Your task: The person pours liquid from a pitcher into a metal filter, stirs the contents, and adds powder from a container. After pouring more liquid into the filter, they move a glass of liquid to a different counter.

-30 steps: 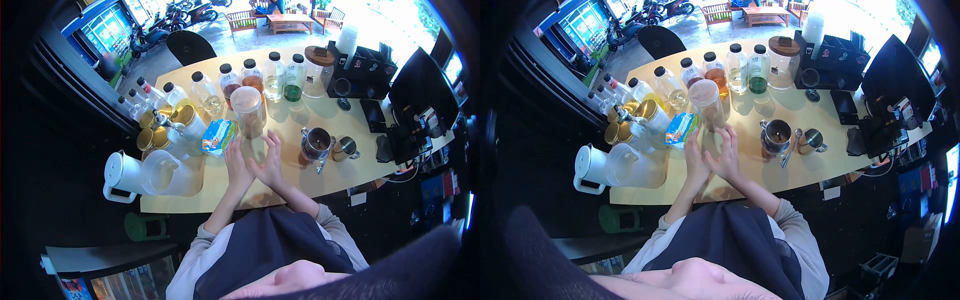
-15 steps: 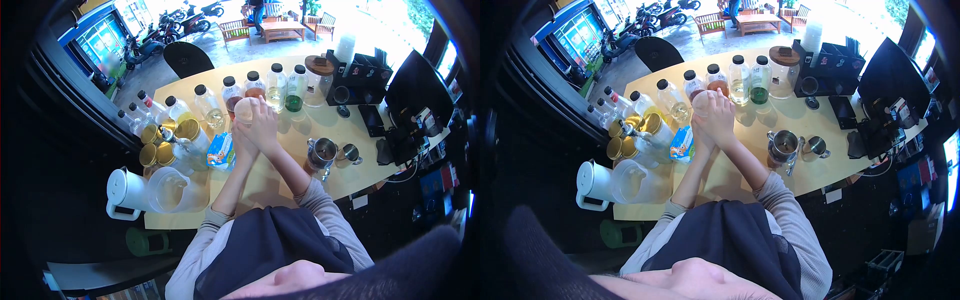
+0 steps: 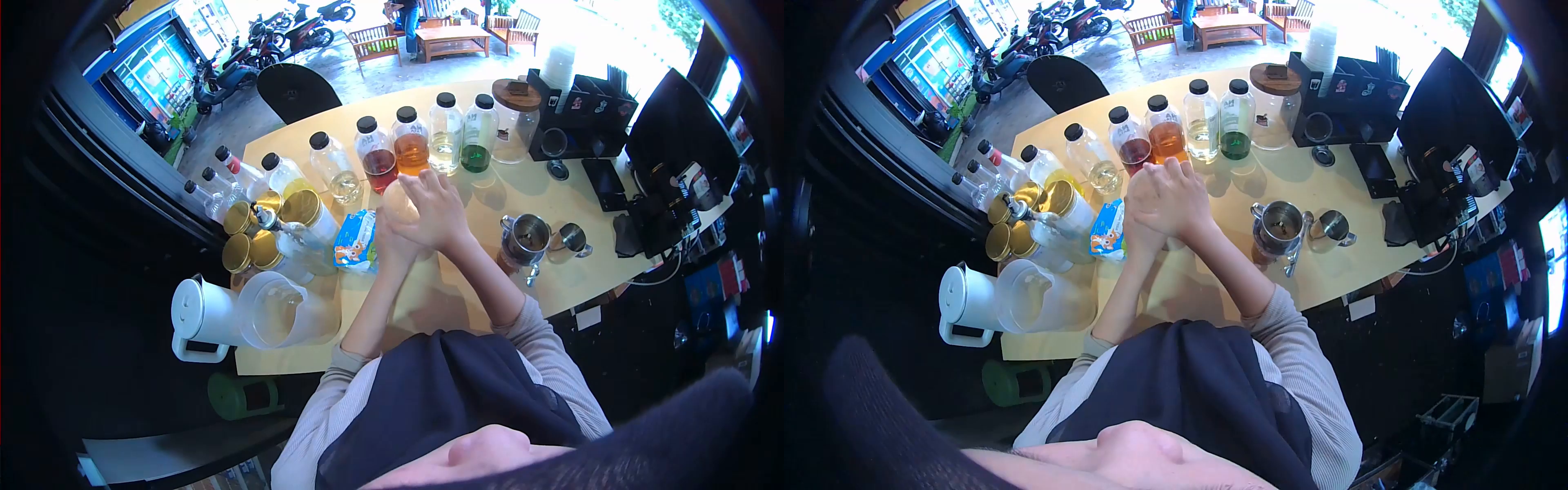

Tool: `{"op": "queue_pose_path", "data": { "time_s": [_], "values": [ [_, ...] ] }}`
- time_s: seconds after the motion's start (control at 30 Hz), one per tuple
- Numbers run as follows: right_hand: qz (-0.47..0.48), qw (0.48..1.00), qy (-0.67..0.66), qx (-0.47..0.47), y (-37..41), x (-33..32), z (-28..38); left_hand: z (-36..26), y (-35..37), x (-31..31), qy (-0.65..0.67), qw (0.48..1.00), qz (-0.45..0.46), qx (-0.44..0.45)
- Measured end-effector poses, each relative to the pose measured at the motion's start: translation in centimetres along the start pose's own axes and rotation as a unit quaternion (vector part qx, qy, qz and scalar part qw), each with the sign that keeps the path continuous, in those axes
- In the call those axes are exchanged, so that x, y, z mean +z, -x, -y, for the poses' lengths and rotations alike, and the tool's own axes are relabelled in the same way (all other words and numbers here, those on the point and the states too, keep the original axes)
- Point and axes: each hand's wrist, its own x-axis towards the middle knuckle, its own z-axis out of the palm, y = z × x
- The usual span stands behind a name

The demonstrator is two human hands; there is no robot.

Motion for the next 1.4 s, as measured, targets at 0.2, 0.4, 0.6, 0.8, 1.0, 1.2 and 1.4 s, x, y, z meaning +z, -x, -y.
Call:
{"op": "queue_pose_path", "data": {
  "time_s": [0.2, 0.4, 0.6, 0.8, 1.0, 1.2, 1.4],
  "values": [
    [0.074, 0.989, -0.08, -0.099, 4.3, -4.0, 0.8, -3.3, 5.1, -4.3, 0.074, 0.996, 0.019, -0.036],
    [0.175, 0.954, -0.187, -0.158, 7.1, -7.6, 1.6, -3.1, 8.5, -7.5, 0.099, 0.978, 0.184, -0.005],
    [0.247, 0.904, -0.285, -0.203, 8.0, -9.5, 1.6, -2.7, 9.5, -9.7, 0.226, 0.914, 0.332, -0.058],
    [0.186, 0.903, -0.377, -0.088, 9.3, -10.1, 0.4, -5.0, 10.6, -11.2, 0.304, 0.899, 0.299, -0.102],
    [-0.019, 0.946, -0.292, 0.142, 18.3, 1.2, -4.4, -4.7, 12.8, -10.9, 0.304, 0.936, 0.156, -0.086],
    [0.109, 0.98, 0.014, 0.166, 22.1, 2.0, -3.4, -5.4, 13.1, -10.8, 0.257, 0.954, 0.097, -0.118],
    [0.077, 0.991, -0.037, 0.106, 20.1, -0.5, -3.2, -6.3, 12.8, -9.5, 0.158, 0.981, 0.076, -0.079]
  ]
}}
